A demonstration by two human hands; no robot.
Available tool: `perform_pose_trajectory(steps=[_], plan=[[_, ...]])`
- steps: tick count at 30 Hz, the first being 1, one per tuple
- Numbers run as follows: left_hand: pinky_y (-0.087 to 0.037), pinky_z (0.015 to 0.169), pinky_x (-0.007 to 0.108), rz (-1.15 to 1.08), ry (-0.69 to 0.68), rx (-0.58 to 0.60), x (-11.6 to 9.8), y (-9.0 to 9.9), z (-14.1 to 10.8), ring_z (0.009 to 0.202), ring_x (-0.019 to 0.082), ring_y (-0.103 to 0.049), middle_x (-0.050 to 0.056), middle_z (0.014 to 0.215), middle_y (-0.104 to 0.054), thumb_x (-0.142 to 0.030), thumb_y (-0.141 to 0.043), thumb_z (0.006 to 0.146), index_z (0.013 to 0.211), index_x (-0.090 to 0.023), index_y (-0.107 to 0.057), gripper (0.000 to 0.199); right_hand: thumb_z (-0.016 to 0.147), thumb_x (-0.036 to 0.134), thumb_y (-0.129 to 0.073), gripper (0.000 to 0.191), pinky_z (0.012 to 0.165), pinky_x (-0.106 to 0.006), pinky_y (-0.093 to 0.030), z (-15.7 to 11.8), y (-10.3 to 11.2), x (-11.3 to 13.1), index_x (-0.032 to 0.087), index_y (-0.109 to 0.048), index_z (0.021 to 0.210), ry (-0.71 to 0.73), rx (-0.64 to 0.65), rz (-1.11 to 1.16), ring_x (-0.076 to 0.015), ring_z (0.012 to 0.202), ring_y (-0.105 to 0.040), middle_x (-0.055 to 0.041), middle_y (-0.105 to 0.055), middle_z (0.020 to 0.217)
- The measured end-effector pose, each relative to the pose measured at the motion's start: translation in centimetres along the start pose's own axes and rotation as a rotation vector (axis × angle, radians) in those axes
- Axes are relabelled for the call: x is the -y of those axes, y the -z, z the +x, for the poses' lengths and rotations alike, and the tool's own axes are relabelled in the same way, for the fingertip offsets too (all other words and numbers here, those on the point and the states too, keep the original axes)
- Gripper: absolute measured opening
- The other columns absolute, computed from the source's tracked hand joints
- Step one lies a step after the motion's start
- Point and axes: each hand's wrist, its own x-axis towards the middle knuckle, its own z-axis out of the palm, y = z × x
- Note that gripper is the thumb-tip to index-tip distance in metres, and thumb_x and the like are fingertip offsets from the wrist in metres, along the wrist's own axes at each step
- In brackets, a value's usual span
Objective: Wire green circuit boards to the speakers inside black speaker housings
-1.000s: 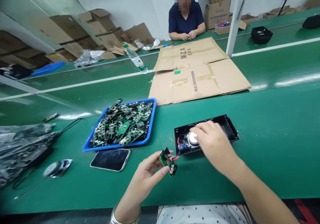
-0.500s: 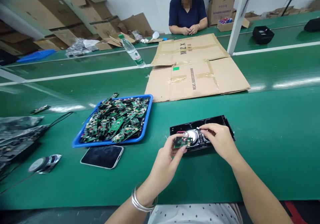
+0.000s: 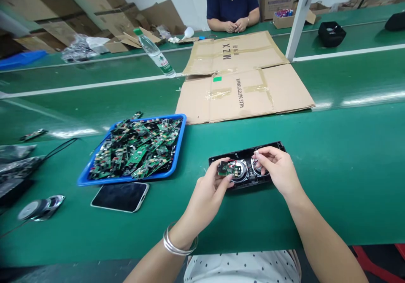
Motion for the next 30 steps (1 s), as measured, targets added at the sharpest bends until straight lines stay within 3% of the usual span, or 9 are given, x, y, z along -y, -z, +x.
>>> perform_pose_trajectory(steps=[3, 6, 9, 16, 25, 30], plan=[[-0.057, 0.071, 0.034, -0.014, 0.002, -0.015, 0.0, 0.1, 0.0, 0.073, 0.021, -0.066, 0.005, 0.083, -0.066, -0.024, -0.048, 0.089, 0.123, -0.022, -0.048, 0.034, 0.077, 0.041, -0.069, 0.025, 0.047, -0.025, -0.045, -0.4, -0.1, 0.3, 0.017, -0.069, 0.082, 0.063, 0.078, -0.191, -0.014, 0.056, -0.055, -0.0048, -0.064, 0.072], [-0.057, 0.074, 0.035, -0.034, -0.002, -0.019, 0.1, 0.2, 0.1, 0.077, 0.021, -0.067, 0.005, 0.089, -0.067, -0.024, -0.049, 0.089, 0.123, -0.023, -0.048, 0.035, 0.085, 0.034, -0.06, 0.018, 0.057, -0.027, -0.047, -0.8, -0.5, 0.5, 0.02, -0.071, 0.083, 0.234, 0.215, -0.43, -0.0171, 0.073, -0.059, -0.0054, -0.065, 0.087], [-0.057, 0.075, 0.035, -0.054, 0.002, -0.016, 0.1, 0.2, 0.2, 0.078, 0.02, -0.067, 0.005, 0.095, -0.068, -0.024, -0.048, 0.089, 0.124, -0.024, -0.047, 0.035, 0.089, 0.028, -0.056, 0.017, 0.062, -0.028, -0.047, -1.2, -1.0, 0.5, 0.02, -0.07, 0.084, 0.388, 0.281, -0.587, -0.017, 0.076, -0.059, -0.0044, -0.064, 0.085], [-0.058, 0.076, 0.033, -0.048, -0.045, -0.012, 0.1, -0.2, 0.3, 0.08, 0.02, -0.068, 0.005, 0.094, -0.069, -0.021, -0.048, 0.088, 0.121, -0.023, -0.049, 0.033, 0.089, 0.023, -0.056, 0.016, 0.059, -0.027, -0.043, -1.2, -1.5, 0.0, 0.017, -0.065, 0.077, 0.529, 0.308, -0.688, -0.0146, 0.066, -0.055, -0.0022, -0.06, 0.072], [-0.059, 0.07, 0.034, 0.07, -0.09, -0.018, 0.2, -0.3, 0.4, 0.075, 0.021, -0.068, 0.005, 0.088, -0.07, -0.019, -0.048, 0.088, 0.124, -0.022, -0.052, 0.037, 0.094, 0.02, -0.047, 0.019, 0.066, -0.03, -0.043, -1.3, -1.6, -0.4, 0.015, -0.064, 0.085, 0.713, 0.354, -0.871, -0.0176, 0.075, -0.053, -0.0063, -0.06, 0.08], [-0.058, 0.075, 0.034, 0.174, -0.154, -0.018, 0.2, -0.6, 0.4, 0.087, 0.023, -0.068, 0.007, 0.104, -0.068, -0.017, -0.043, 0.089, 0.125, -0.022, -0.052, 0.037, 0.096, 0.019, -0.043, 0.026, 0.058, -0.028, -0.039, -1.6, -2.0, -0.5, 0.015, -0.062, 0.08, 0.818, 0.265, -0.985, -0.0165, 0.067, -0.051, -0.0056, -0.058, 0.071]])
